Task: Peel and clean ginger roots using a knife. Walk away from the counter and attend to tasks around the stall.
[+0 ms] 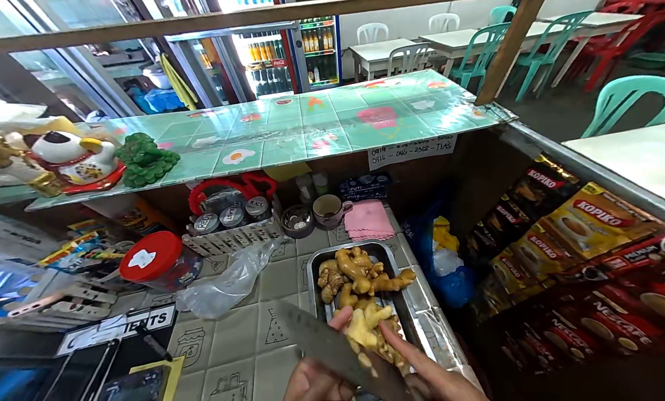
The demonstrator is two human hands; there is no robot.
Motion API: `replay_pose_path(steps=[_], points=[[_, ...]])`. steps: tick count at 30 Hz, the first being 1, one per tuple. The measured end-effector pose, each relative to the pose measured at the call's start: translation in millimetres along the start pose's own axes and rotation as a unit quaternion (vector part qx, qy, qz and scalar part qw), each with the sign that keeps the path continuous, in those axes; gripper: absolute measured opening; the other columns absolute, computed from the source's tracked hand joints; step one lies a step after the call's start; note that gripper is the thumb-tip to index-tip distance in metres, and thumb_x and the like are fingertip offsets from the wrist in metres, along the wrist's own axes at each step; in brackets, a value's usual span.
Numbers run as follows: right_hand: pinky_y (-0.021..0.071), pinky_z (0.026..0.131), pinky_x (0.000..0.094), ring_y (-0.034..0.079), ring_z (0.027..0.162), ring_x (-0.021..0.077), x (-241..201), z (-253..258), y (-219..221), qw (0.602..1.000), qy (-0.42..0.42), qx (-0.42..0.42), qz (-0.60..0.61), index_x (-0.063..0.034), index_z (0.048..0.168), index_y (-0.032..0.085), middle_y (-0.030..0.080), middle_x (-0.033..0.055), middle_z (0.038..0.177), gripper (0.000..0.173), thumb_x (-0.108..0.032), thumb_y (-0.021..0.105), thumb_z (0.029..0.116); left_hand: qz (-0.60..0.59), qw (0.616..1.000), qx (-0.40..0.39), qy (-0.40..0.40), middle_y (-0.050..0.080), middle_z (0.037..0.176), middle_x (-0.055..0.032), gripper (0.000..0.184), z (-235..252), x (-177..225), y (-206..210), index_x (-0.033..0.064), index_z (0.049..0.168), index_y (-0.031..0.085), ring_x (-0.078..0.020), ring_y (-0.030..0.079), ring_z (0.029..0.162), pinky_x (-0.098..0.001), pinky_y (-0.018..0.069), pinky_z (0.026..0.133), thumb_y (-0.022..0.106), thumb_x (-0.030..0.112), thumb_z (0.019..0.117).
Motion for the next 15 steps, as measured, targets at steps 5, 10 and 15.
replay_pose_path(steps=[5, 10, 15], points=[[0.0546, 0.063, 0.0431, 0.059, 0.066, 0.0215, -7, 2, 9, 0.996, -0.030, 0.026, -0.076, -0.0096, 0.164, 0.025, 0.068, 0.0169, 0.096, 0.080, -0.040, 0.064, 0.1002, 0.032, 0.999, -0.021, 0.019, 0.048, 0.151, -0.0141, 0.070, 1, 1, 3, -0.0010, 0.154, 0.035, -0.0214, 0.058, 0.127, -0.0389, 0.0491, 0.107, 0.062, 0.034, 0.1002], [0.0529, 0.063, 0.0431, 0.057, 0.066, 0.0217, -11, 0, 7, 0.995, -0.027, 0.030, -0.090, -0.0108, 0.164, 0.026, 0.067, 0.0171, 0.097, 0.081, -0.041, 0.065, 0.0995, 0.036, 0.999, -0.035, 0.015, 0.052, 0.146, -0.0122, 0.061, 3, 4, 7, -0.0005, 0.153, 0.037, -0.0185, 0.058, 0.125, -0.0370, 0.0489, 0.106, 0.054, 0.032, 0.1043], [0.0593, 0.076, 0.0467, 0.071, 0.088, 0.0225, 1, 1, 9, 0.987, -0.071, 0.084, -0.118, -0.0107, 0.159, 0.038, 0.070, 0.0143, 0.124, 0.076, -0.042, 0.068, 0.0973, 0.020, 0.999, -0.034, 0.032, 0.049, 0.150, -0.0163, 0.068, 3, 2, 7, -0.0033, 0.154, 0.033, -0.0232, 0.056, 0.130, -0.0408, 0.0484, 0.108, 0.062, 0.028, 0.1009]])
Point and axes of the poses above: each hand's wrist, its own z-axis towards the middle knuckle, its own y-axis out of the palm, x = y × z, the point moved 3 cm from there along z, towards the middle knuckle
